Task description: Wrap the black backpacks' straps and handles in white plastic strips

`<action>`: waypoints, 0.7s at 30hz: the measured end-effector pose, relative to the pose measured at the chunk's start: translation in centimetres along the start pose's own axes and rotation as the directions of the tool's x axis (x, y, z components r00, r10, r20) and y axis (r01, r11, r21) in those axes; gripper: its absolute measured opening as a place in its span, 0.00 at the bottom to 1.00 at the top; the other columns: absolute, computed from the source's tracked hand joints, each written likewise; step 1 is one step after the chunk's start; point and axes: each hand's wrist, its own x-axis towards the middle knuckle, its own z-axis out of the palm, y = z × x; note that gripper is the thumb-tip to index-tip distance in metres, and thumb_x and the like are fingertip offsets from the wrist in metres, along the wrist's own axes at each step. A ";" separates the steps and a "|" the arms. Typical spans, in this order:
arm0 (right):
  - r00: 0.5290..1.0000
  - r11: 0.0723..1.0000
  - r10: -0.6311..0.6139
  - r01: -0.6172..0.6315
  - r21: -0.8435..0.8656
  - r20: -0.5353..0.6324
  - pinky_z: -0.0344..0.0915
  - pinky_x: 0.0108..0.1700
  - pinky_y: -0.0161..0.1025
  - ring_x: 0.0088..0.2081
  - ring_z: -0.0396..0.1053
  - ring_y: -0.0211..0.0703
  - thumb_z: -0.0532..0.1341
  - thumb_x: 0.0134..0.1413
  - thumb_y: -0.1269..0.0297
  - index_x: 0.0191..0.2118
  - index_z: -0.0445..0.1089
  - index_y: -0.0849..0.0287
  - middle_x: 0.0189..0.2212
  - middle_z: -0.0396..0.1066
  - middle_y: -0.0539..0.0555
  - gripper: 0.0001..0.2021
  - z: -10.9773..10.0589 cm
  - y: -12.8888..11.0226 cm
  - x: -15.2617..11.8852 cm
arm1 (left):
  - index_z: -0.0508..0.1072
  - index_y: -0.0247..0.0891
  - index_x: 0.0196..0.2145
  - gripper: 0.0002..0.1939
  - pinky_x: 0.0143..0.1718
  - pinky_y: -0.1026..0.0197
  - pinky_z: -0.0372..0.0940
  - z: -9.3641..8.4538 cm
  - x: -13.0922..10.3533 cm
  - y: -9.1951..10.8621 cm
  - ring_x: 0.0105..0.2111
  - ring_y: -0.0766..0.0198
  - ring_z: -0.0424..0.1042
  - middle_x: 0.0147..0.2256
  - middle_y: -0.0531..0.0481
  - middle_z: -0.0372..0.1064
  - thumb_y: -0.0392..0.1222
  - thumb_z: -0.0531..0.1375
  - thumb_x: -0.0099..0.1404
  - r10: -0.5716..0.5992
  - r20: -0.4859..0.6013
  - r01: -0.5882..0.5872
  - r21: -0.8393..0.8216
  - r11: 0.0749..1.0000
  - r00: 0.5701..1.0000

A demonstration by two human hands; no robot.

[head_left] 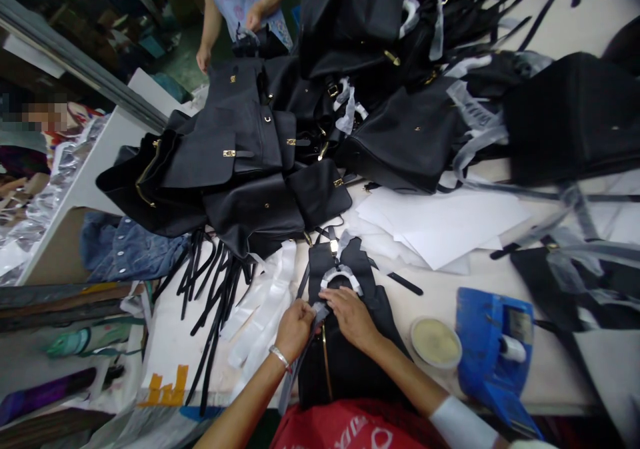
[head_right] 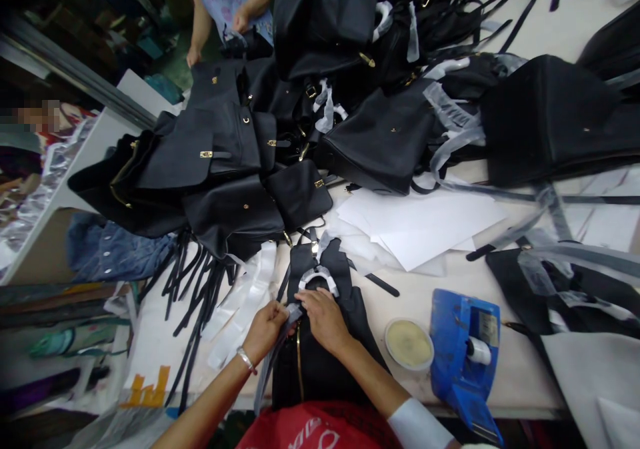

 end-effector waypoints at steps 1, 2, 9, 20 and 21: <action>1.000 1.000 -0.008 0.008 0.015 0.013 0.53 0.59 0.51 0.54 0.62 0.42 0.49 0.55 0.79 0.54 0.63 0.54 0.51 0.68 0.54 0.23 0.2 0.2 -0.1 | 0.66 0.39 0.26 0.07 0.28 0.62 0.59 0.2 0.2 0.2 0.25 0.61 0.71 0.23 0.51 0.72 0.44 0.55 0.59 0.004 0.000 -0.004 0.027 1.000 1.000; 0.999 0.999 -0.018 0.017 0.032 0.028 0.53 0.59 0.50 0.54 0.62 0.41 0.49 0.54 0.79 0.54 0.63 0.53 0.51 0.67 0.54 0.24 0.3 0.5 -0.2 | 0.66 0.39 0.26 0.07 0.28 0.62 0.59 0.3 0.5 0.5 0.25 0.61 0.71 0.23 0.50 0.72 0.44 0.55 0.59 0.011 0.000 -0.011 0.057 0.998 1.000; 1.000 0.983 -0.019 0.019 0.181 -0.003 0.60 0.56 0.46 0.54 0.62 0.41 0.46 0.51 0.82 0.57 0.60 0.55 0.51 0.67 0.55 0.28 -0.4 0.7 -0.1 | 0.67 0.38 0.25 0.07 0.28 0.62 0.54 1.2 2.2 1.5 0.25 0.61 0.69 0.22 0.49 0.71 0.41 0.54 0.59 0.052 -0.018 -0.046 0.232 0.972 0.998; 0.991 0.971 0.122 -0.132 -0.199 -0.058 0.57 0.56 0.47 0.53 0.61 0.47 0.49 0.54 0.80 0.55 0.61 0.58 0.51 0.66 0.57 0.24 -2.2 0.3 -0.8 | 0.68 0.38 0.28 0.07 0.29 0.62 0.51 1.5 2.5 2.6 0.28 0.59 0.69 0.25 0.47 0.71 0.40 0.53 0.61 0.130 -0.019 -0.106 0.471 0.875 0.991; 0.991 0.971 0.124 -0.132 -0.197 -0.053 0.57 0.56 0.47 0.53 0.61 0.47 0.49 0.54 0.80 0.55 0.61 0.58 0.51 0.66 0.57 0.24 -2.3 0.4 -0.8 | 0.67 0.38 0.28 0.07 0.29 0.61 0.50 1.5 2.6 2.8 0.28 0.59 0.68 0.25 0.47 0.71 0.40 0.53 0.62 0.144 -0.015 -0.116 0.512 0.851 0.989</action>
